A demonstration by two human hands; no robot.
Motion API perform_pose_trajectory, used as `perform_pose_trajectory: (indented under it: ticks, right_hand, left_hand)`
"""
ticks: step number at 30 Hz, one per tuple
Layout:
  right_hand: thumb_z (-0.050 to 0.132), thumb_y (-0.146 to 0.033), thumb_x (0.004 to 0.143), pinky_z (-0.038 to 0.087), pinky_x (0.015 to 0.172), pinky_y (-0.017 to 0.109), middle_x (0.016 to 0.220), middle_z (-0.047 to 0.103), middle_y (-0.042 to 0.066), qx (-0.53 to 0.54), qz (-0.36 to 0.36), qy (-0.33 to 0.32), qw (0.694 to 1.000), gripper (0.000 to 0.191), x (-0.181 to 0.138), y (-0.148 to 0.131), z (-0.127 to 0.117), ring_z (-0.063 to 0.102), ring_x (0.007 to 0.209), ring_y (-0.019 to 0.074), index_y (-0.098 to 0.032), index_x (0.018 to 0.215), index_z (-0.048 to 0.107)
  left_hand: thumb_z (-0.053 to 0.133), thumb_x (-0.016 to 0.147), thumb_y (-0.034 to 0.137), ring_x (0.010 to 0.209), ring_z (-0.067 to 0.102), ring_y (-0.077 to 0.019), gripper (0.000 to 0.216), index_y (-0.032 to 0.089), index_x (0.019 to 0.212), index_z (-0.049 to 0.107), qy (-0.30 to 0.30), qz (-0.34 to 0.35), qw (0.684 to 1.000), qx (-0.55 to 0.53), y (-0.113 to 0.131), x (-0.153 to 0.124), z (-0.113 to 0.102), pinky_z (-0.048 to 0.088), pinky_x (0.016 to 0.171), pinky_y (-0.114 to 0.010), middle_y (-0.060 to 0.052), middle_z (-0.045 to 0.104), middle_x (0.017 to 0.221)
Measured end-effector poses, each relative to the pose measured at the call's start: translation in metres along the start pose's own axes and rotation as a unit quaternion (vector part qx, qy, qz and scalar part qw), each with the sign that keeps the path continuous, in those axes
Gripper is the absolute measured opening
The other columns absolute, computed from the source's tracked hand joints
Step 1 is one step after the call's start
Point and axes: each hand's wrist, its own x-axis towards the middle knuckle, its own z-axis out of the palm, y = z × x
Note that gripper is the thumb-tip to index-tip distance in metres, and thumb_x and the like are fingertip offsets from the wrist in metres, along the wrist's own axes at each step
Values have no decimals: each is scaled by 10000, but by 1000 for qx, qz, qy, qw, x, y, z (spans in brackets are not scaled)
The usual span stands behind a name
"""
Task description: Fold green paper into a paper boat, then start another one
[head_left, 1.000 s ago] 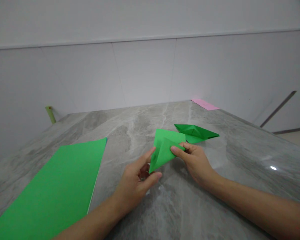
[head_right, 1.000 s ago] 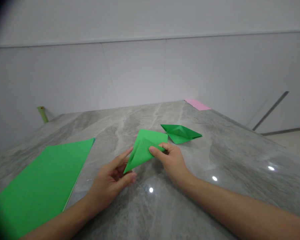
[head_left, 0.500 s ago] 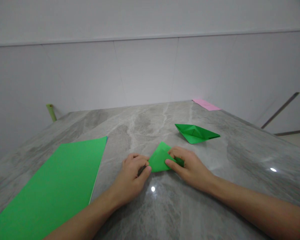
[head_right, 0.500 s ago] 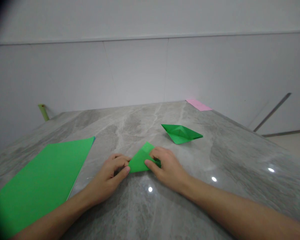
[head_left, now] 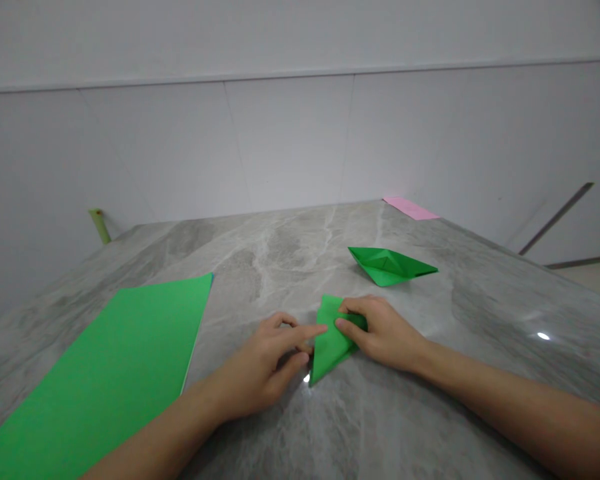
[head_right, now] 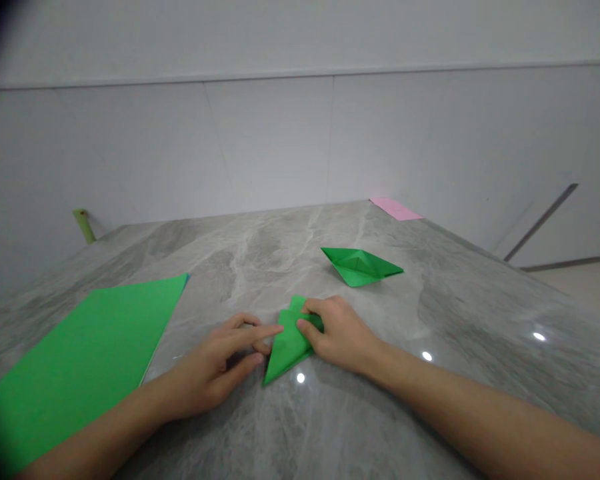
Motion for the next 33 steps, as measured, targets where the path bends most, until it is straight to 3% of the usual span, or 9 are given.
perform_pose_trajectory:
  ticks: [6, 10, 18, 21, 28, 33]
  right_hand:
    - [550, -191, 850, 348, 631, 292, 638, 598, 15, -43, -13, 2, 999, 148, 2, 2, 1, 530, 619, 165, -175, 709, 592]
    - [564, -174, 834, 368, 665, 293, 694, 648, 31, -61, -19, 6, 998, 86, 2, -2, 2, 566, 653, 174, -168, 775, 626]
    - [576, -233, 893, 351, 605, 270, 678, 640, 16, -36, 5, -17, 999, 153, 3, -4, 4, 562, 621, 155, -167, 758, 607]
    - [588, -224, 886, 355, 609, 270, 696, 652, 21, -43, 9, -17, 999, 141, 3, -2, 5, 571, 634, 158, -165, 761, 613]
    - [603, -225, 883, 370, 633, 276, 721, 669, 36, -58, 6, -20, 998, 137, 3, -2, 4, 594, 667, 170, -163, 764, 628]
    - [609, -217, 880, 379, 649, 283, 741, 683, 46, -69, 5, -16, 997, 126, 3, -3, 4, 608, 688, 181, -162, 772, 640]
  left_hand:
    - [411, 872, -26, 1063, 497, -220, 567, 303, 1272, 644, -64, 105, 992, 42, 0, -1, -1, 436, 984, -393, -40, 620, 982]
    - [429, 802, -75, 1088, 469, -218, 624, 278, 1269, 644, -81, 109, 988, 68, 2, 1, -1, 435, 1000, -378, -42, 602, 1023]
    - [442, 725, -91, 1098, 469, -232, 717, 251, 1339, 581, -99, 115, 984, 89, 8, 0, -1, 451, 1011, -403, -54, 602, 1049]
    - [455, 703, -101, 1103, 480, -226, 700, 302, 1235, 665, -90, 139, 983, 82, 4, -1, 0, 459, 1003, -402, -41, 597, 1069]
    - [432, 830, -83, 1127, 512, -207, 549, 307, 1008, 774, -64, 163, 982, 66, -1, 1, -3, 460, 1009, -400, -35, 643, 1080]
    - [432, 678, -126, 1176, 508, -219, 608, 299, 938, 780, -78, 152, 984, 46, -4, 0, -7, 442, 1040, -430, -5, 665, 1125]
